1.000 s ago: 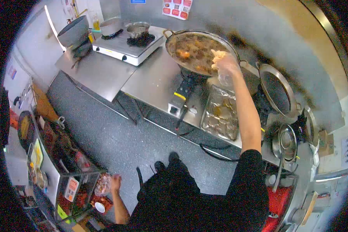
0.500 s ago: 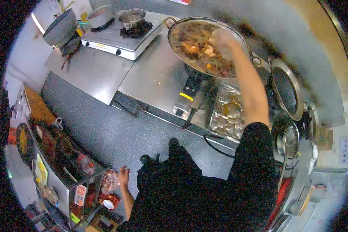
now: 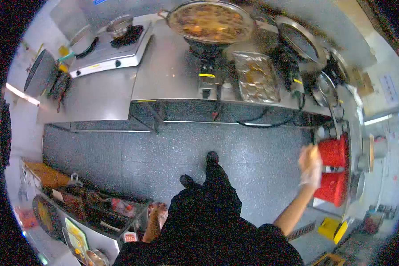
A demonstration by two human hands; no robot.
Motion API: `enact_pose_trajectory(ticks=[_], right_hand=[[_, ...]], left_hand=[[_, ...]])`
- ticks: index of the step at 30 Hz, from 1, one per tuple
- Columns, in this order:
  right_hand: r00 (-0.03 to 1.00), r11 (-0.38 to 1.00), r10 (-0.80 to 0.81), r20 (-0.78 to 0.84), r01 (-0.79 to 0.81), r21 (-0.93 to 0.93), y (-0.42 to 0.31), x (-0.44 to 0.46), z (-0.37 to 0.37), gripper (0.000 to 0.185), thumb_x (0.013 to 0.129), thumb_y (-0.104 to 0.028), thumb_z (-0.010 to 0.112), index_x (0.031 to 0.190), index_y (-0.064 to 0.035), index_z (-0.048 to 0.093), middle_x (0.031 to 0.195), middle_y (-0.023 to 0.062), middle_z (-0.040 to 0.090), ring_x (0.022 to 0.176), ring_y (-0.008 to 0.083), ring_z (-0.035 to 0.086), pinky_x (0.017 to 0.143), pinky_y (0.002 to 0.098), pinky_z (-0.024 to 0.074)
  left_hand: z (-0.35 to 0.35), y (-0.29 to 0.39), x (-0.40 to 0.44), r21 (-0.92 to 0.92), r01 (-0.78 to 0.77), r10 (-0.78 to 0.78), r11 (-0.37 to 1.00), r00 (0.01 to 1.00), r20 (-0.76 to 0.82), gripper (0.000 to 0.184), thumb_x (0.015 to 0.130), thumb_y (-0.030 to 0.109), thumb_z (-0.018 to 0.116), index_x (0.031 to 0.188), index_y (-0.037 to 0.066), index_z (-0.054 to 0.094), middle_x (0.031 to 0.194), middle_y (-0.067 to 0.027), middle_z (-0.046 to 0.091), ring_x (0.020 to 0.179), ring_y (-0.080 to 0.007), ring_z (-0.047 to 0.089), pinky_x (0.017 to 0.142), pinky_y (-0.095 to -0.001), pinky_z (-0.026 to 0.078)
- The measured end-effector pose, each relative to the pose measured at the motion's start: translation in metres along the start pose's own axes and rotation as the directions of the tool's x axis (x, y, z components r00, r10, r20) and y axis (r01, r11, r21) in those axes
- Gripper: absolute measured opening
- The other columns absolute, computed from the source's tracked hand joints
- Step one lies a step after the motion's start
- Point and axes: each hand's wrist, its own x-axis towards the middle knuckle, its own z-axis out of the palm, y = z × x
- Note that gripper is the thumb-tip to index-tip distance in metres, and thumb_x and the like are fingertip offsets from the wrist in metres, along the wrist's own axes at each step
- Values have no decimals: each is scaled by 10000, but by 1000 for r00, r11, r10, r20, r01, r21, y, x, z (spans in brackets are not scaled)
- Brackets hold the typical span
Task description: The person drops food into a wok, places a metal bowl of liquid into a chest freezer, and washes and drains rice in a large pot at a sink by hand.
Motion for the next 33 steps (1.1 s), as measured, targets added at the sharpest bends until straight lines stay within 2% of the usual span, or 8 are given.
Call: enact_pose_trajectory(ticks=[2,3,8,10,11,18,23,33], right_hand=[[975,936,140,-174,-73,345,137,-45,-230,366,887,-341,605,1145,-84,578,1058,73,608,968,209,575,869,318,479],[617,802,589,-522,-525,284,209,-83,-337,552,903,-447,532,1317,-88,467,1334,163,474,1207,335,472,1009,538,356],[507,800,523,-685,-568,191,204,-217,-272,870,863,-576,494,1453,-53,129,1475,235,190,1181,636,317,884,694,368],[934,930,296,-203,-233,284,285,-223,-343,429,893,-514,499,880,-87,543,808,87,569,689,250,577,593,442,475],[798,965,262,-543,-201,170,277,-201,-286,426,911,-486,490,629,-177,412,544,-35,396,482,142,393,478,370,381],[854,691,-266,-448,-155,-706,294,-127,-174,329,868,-378,592,660,-138,505,634,0,500,562,126,474,480,297,366],[890,975,74,-450,30,220,251,-112,-110,283,903,-325,558,726,-110,508,621,3,510,557,130,515,439,301,396],[975,972,58,-214,-6,234,300,-81,34,111,913,-161,521,941,-65,569,835,25,575,719,123,532,610,262,436]], left_hand=[[-36,1,32,116,21,-25,993,999,27,245,906,259,515,1039,77,611,888,-83,617,795,-217,581,646,-368,474],[-58,10,50,174,33,-41,984,998,47,277,904,284,502,1049,75,611,930,-100,611,836,-240,575,686,-384,466],[-136,65,97,531,-14,-84,847,984,159,436,896,410,439,1098,63,611,1136,-186,580,1041,-355,544,881,-462,431],[-110,59,145,583,-257,129,771,959,252,500,900,433,431,1143,25,588,1159,-219,584,1108,-392,526,937,-469,416],[-91,121,161,522,-330,217,786,939,266,491,881,431,485,1121,15,591,1108,-214,609,1071,-386,552,909,-460,435],[61,557,59,194,-780,570,595,580,582,465,768,512,664,868,60,618,782,-165,648,710,-348,629,614,-442,487],[71,557,114,304,-666,554,682,741,379,436,756,473,667,833,44,642,783,-196,648,764,-380,628,679,-473,487],[-28,500,196,226,-726,716,649,684,140,169,756,244,635,793,84,674,763,-164,660,681,-368,626,647,-453,493]])
